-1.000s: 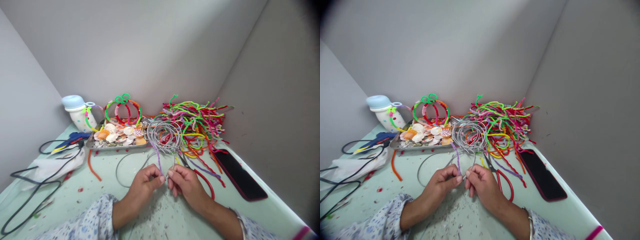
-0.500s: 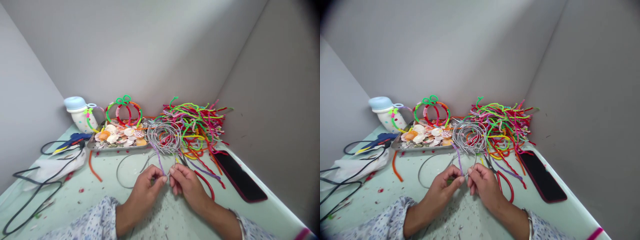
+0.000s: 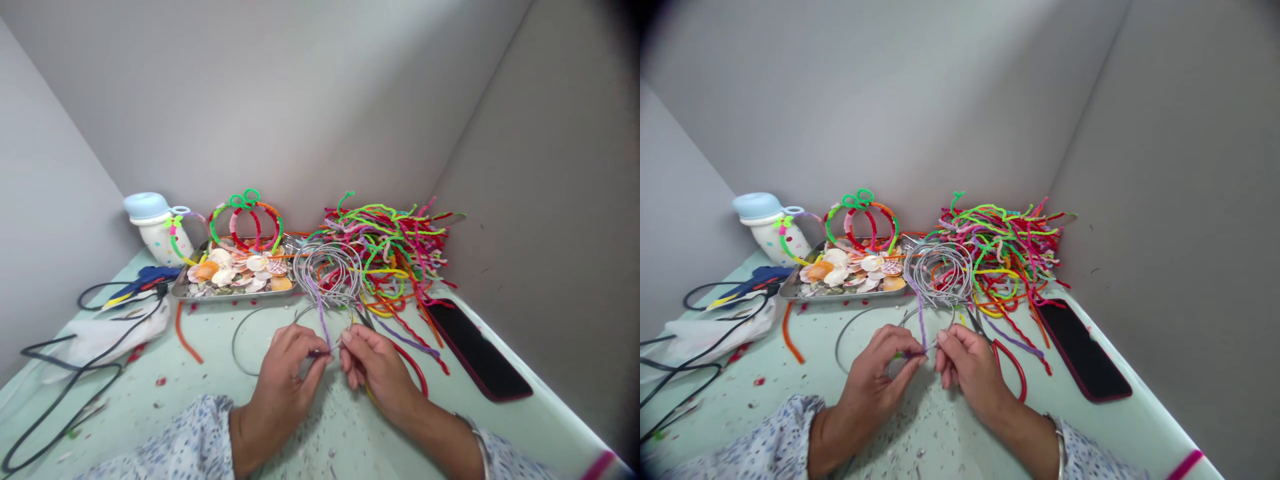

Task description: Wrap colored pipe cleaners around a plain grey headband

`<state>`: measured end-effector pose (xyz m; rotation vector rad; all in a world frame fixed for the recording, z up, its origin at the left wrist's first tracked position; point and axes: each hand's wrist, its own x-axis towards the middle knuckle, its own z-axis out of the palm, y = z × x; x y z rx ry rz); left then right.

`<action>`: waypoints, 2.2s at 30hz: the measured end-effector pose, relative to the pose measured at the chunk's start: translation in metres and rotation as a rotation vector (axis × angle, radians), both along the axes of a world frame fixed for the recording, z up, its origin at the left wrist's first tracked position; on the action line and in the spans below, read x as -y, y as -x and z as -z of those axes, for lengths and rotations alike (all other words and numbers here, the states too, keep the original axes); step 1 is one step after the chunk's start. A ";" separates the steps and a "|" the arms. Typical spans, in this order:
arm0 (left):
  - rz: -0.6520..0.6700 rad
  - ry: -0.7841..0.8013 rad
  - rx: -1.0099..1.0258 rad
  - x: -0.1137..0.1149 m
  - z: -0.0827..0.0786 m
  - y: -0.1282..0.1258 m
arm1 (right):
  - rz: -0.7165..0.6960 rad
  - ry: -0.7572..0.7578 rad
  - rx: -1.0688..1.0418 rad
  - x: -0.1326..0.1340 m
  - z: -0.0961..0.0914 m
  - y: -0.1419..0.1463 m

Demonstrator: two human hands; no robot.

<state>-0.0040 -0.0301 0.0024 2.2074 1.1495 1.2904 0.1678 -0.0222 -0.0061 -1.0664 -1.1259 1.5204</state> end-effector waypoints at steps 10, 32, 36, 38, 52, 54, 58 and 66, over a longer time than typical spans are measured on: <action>-0.006 -0.073 0.029 -0.002 0.000 0.001 | 0.011 -0.012 0.019 0.000 0.001 -0.001; 0.001 -0.131 0.040 -0.005 0.000 0.002 | 0.017 -0.016 -0.032 0.002 -0.001 -0.001; 0.012 -0.100 0.053 -0.005 0.002 0.002 | 0.022 -0.024 -0.029 0.001 0.000 0.000; 0.027 -0.085 0.057 -0.005 0.002 0.002 | 0.023 -0.026 -0.031 0.001 0.000 0.000; -0.007 -0.126 0.055 -0.005 0.000 0.003 | 0.037 -0.048 -0.040 0.001 0.000 0.001; 0.002 -0.146 0.038 -0.004 0.001 0.003 | 0.029 -0.055 -0.046 0.002 0.000 0.000; 0.016 -0.158 0.024 -0.002 0.001 0.002 | 0.023 -0.096 -0.028 0.004 -0.001 -0.002; 0.066 -0.099 0.047 0.001 -0.003 0.000 | 0.015 -0.157 -0.009 0.006 -0.001 -0.002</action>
